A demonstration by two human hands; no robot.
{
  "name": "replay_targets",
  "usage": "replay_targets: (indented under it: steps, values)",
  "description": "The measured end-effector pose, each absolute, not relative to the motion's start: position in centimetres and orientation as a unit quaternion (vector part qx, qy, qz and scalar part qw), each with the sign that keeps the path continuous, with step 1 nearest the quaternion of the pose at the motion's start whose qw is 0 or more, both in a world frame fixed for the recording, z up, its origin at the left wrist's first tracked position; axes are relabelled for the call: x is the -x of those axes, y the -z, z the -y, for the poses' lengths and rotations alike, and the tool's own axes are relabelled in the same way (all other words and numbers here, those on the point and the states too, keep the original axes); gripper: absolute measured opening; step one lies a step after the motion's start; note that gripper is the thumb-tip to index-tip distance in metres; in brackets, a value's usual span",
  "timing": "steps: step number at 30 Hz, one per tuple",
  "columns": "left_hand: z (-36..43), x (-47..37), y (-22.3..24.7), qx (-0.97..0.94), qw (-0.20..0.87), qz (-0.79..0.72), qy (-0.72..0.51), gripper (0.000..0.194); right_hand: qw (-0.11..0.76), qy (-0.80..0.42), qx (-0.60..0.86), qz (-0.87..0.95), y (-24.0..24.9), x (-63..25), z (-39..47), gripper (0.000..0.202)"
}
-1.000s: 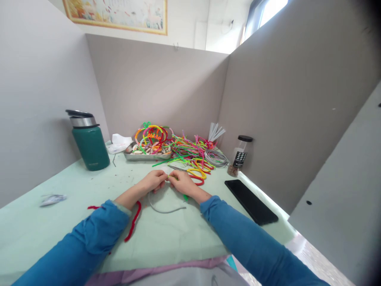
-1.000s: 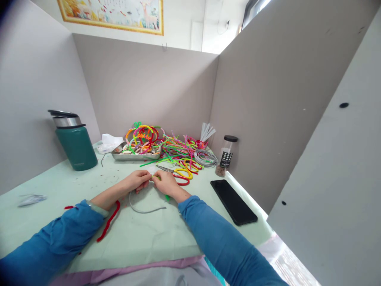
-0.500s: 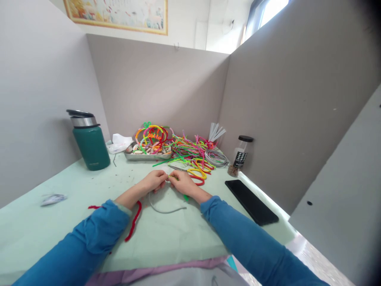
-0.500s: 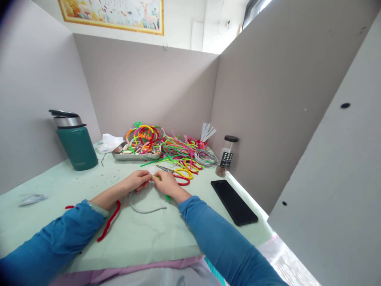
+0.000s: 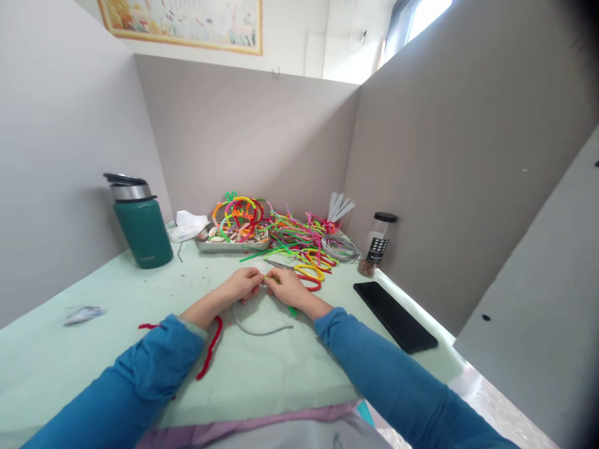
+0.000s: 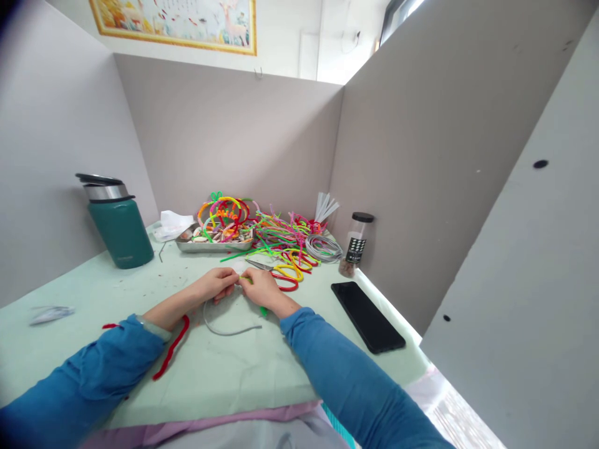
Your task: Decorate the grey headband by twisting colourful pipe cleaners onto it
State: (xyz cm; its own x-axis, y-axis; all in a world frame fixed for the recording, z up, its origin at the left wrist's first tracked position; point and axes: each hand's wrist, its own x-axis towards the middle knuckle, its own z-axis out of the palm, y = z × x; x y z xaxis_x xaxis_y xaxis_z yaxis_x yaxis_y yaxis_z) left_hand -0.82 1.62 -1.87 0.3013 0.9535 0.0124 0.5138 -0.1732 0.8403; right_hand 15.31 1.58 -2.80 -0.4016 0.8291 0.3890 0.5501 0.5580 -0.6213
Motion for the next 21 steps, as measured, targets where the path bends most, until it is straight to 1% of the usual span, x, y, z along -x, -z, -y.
replay_targets:
  steps: [5, 13, 21]
  values:
    - [-1.99, 1.01, 2.26, -0.716, 0.383, -0.511, -0.282, 0.028, 0.338, -0.193, 0.423, 0.818, 2.83, -15.29, -1.57, 0.017]
    - [-2.04, 1.12, 2.41, -0.715, 0.379, -0.516, -0.28, 0.031, 0.325, -0.193, 0.428, 0.821, 2.53, -15.29, -1.45, 0.015]
    - [-1.79, 0.97, 2.12, -0.71, 0.39, -0.509, -0.291, 0.03, 0.33, -0.194, 0.427, 0.819, 2.42, -15.27, -1.31, 0.016]
